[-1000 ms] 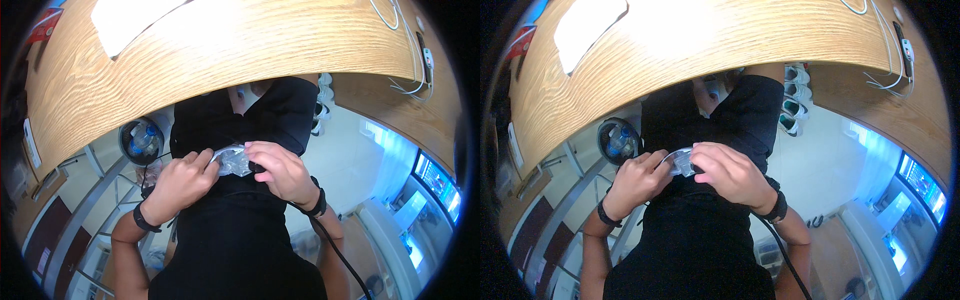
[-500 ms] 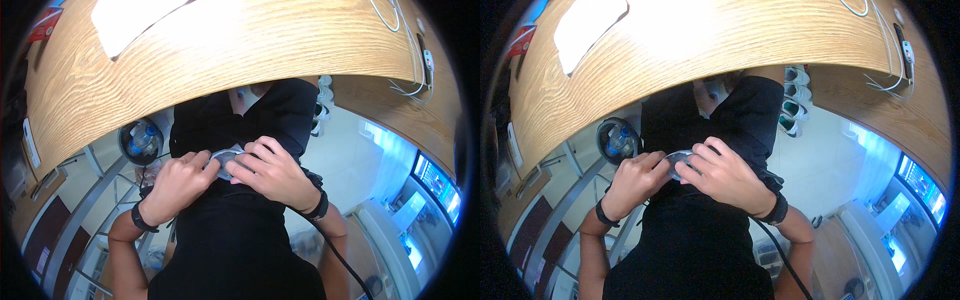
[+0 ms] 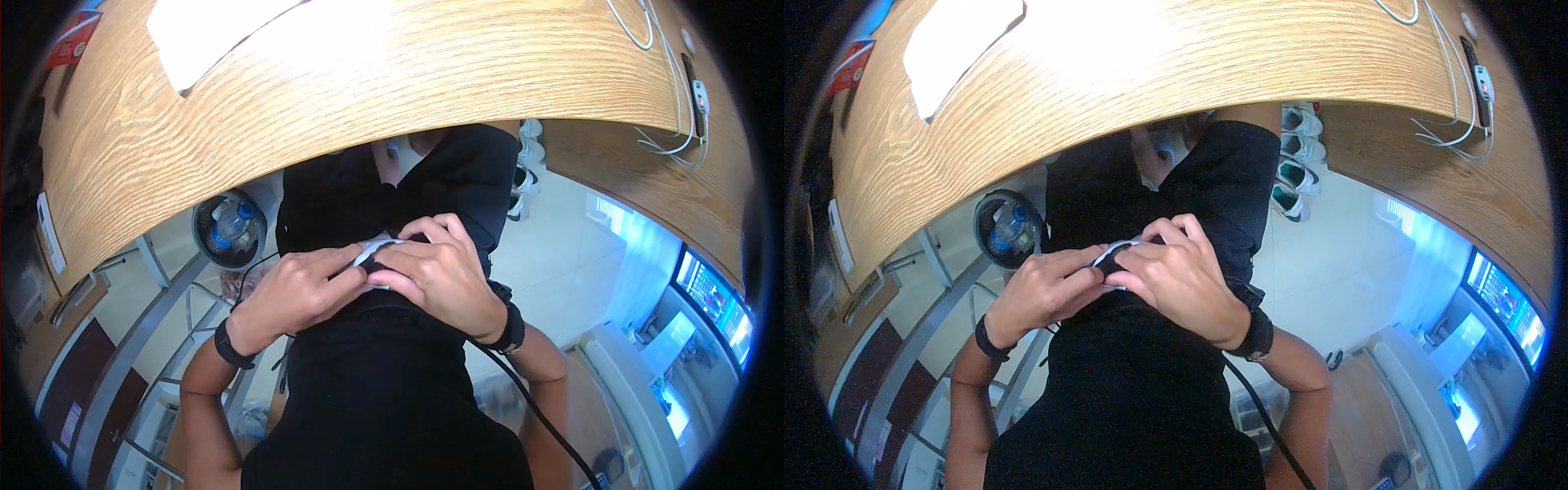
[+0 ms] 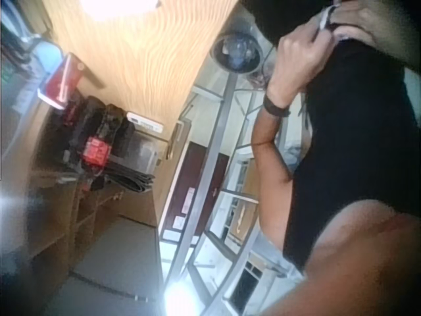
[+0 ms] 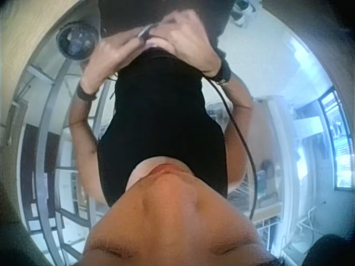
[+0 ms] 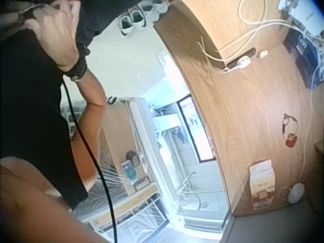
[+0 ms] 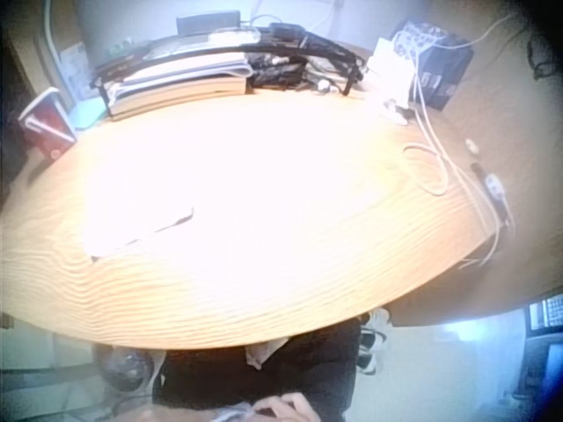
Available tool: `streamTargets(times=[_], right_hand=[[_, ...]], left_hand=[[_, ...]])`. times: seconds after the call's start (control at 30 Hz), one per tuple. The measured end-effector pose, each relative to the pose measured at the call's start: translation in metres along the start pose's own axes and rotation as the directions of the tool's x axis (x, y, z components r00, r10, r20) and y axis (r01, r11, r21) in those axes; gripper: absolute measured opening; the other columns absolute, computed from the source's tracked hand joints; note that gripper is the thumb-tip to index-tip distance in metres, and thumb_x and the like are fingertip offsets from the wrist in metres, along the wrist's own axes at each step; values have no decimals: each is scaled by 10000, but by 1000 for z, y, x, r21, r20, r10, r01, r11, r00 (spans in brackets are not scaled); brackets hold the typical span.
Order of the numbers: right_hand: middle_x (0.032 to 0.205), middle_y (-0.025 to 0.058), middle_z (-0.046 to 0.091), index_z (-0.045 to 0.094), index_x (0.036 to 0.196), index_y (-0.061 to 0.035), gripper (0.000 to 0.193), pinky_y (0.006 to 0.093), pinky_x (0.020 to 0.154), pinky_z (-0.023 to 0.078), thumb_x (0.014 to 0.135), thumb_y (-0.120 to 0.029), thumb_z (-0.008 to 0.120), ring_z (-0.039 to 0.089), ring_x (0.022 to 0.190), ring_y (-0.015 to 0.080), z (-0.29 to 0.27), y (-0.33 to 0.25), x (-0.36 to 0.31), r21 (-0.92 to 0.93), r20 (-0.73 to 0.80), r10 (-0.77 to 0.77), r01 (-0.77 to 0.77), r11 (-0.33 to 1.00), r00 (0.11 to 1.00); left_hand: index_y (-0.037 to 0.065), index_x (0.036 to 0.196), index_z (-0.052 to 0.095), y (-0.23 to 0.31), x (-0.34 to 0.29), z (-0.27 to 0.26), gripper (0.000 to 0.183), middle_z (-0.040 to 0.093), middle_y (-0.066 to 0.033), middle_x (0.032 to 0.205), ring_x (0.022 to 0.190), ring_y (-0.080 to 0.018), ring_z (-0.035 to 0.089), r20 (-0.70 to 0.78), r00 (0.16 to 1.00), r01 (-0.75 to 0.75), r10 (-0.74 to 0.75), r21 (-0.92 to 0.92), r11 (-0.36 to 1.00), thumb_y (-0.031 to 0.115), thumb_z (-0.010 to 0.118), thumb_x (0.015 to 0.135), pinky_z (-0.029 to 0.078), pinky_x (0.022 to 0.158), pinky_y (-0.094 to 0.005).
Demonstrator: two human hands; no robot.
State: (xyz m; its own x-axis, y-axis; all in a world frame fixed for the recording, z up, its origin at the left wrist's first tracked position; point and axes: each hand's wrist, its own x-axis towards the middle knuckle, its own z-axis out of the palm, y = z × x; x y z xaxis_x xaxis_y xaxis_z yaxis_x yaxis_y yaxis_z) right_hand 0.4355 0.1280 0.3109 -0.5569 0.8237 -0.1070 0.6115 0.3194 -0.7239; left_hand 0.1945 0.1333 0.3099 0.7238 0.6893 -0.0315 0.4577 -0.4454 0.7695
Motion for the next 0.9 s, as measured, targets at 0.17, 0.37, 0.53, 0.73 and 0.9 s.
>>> streamTargets(times=[0.17, 0.37, 0.53, 0.73, 0.9], right_hand=[[934, 25, 769, 785, 990, -73, 257, 385, 916, 428, 874, -303, 792, 659, 988, 230, 0, 1, 6, -46, 22, -19, 20, 999, 1000], [1020, 49, 779, 795, 935, -51, 193, 392, 912, 445, 874, -233, 791, 671, 990, 235, -5, 9, 6, 108, 89, 27, -36, 993, 996], [1060, 85, 780, 796, 924, -31, 159, 403, 932, 490, 860, -176, 802, 693, 995, 262, 3, 7, 7, 135, -46, -74, 79, 988, 996], [1083, 111, 709, 755, 1035, -7, 183, 362, 836, 587, 891, -116, 785, 709, 1010, 269, -17, 24, -4, 316, -126, -61, 99, 943, 990], [1001, 129, 705, 698, 921, 4, 150, 320, 759, 572, 858, -62, 817, 711, 858, 224, -4, 35, -3, 426, -142, 37, 28, 904, 989]], left_hand=[[53, 1029, 648, -10, 2, 1, 241, 728, -177, 1180, 904, -311, 765, -76, 997, -23, 19, -53, 998, 194, 783, 888, 644, 717, -387], [96, 1095, 676, -2, 8, -2, 255, 730, -166, 1185, 888, -309, 771, -40, 998, -56, 58, 42, 998, 198, 787, 889, 644, 712, -376], [63, 1002, 679, -9, 7, -8, 206, 730, -176, 1162, 841, -312, 764, -30, 998, -60, 61, 28, 998, 153, 804, 865, 636, 684, -372], [13, 894, 654, -23, 9, -11, 185, 737, -210, 1078, 737, -344, 721, -49, 997, -60, 57, -59, 996, 56, 817, 819, 581, 618, -403], [-27, 850, 674, -29, 13, -9, 117, 761, -184, 970, 746, -336, 723, -67, 998, -14, -1, -218, 976, 45, 766, 849, 583, 668, -386]])
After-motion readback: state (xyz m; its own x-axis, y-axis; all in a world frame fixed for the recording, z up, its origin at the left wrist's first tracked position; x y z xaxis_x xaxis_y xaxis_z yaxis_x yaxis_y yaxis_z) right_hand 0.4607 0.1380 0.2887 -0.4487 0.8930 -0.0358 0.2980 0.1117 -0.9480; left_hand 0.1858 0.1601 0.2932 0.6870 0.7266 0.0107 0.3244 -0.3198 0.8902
